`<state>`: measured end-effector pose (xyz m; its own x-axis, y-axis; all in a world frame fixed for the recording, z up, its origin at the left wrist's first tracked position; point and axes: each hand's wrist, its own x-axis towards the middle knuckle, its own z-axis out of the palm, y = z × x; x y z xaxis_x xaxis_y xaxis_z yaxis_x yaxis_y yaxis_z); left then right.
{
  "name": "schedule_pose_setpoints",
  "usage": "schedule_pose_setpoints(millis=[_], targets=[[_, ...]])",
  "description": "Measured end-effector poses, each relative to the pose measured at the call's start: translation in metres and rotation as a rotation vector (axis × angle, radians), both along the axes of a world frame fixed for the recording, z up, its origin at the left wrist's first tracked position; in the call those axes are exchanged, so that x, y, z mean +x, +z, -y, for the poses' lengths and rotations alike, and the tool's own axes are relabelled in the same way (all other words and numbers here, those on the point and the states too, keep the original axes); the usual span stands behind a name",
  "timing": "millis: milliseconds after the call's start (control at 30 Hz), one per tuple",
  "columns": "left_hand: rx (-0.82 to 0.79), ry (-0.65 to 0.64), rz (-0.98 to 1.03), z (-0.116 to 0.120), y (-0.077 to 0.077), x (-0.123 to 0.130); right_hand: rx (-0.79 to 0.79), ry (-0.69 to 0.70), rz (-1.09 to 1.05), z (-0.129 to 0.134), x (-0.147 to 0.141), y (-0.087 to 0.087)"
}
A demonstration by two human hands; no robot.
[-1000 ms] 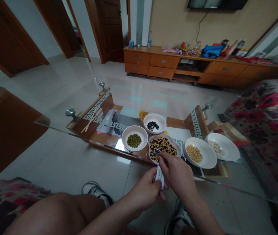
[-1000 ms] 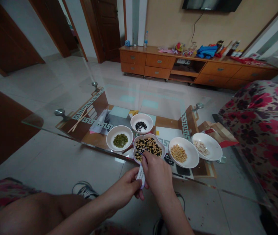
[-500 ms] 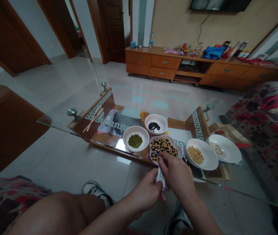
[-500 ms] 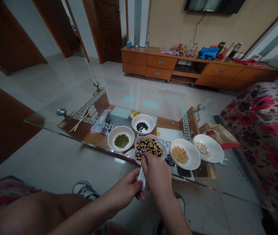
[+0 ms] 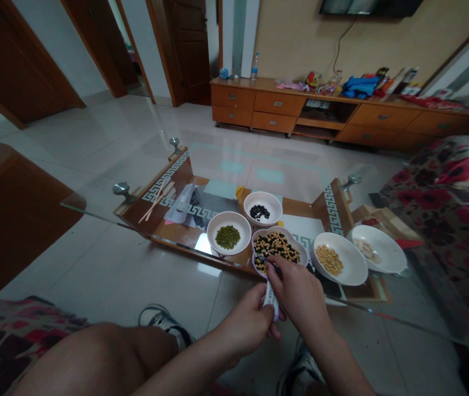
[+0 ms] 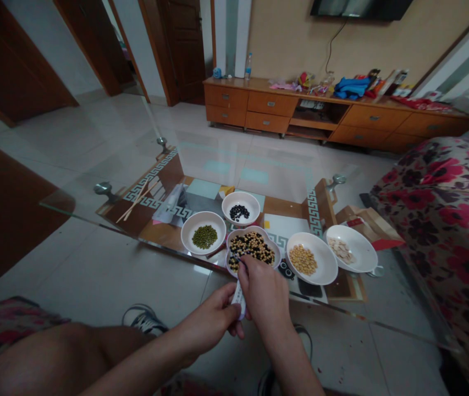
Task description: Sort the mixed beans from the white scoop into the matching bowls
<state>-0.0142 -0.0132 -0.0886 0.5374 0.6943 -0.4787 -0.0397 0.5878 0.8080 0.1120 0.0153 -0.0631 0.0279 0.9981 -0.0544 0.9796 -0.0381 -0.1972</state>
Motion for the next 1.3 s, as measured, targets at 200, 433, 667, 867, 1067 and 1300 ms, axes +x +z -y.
schedule_pose_setpoints(millis=[200, 433, 667, 867, 1067, 1300], targets=[[-0.005, -0.002, -0.002, -0.001, 0.005, 0.000, 0.011, 0.004, 0.020, 0.000, 0.001, -0.002], [0.005, 0.005, 0.003, -0.001, 0.004, 0.001, 0.008, 0.006, 0.012, 0.000, 0.001, -0.001], [-0.009, -0.002, -0.005, 0.000, 0.001, 0.000, 0.034, 0.001, -0.013, 0.002, -0.001, 0.001], [-0.017, 0.005, -0.005, -0.001, 0.007, 0.000, 0.210, -0.061, -0.136, 0.003, -0.003, 0.001], [-0.025, 0.023, -0.001, -0.002, 0.015, 0.000, 0.368, 0.026, -0.293, -0.001, -0.016, 0.003], [-0.039, 0.029, -0.001, -0.002, 0.015, 0.001, 0.324, 0.034, -0.298, -0.003, -0.021, 0.002]])
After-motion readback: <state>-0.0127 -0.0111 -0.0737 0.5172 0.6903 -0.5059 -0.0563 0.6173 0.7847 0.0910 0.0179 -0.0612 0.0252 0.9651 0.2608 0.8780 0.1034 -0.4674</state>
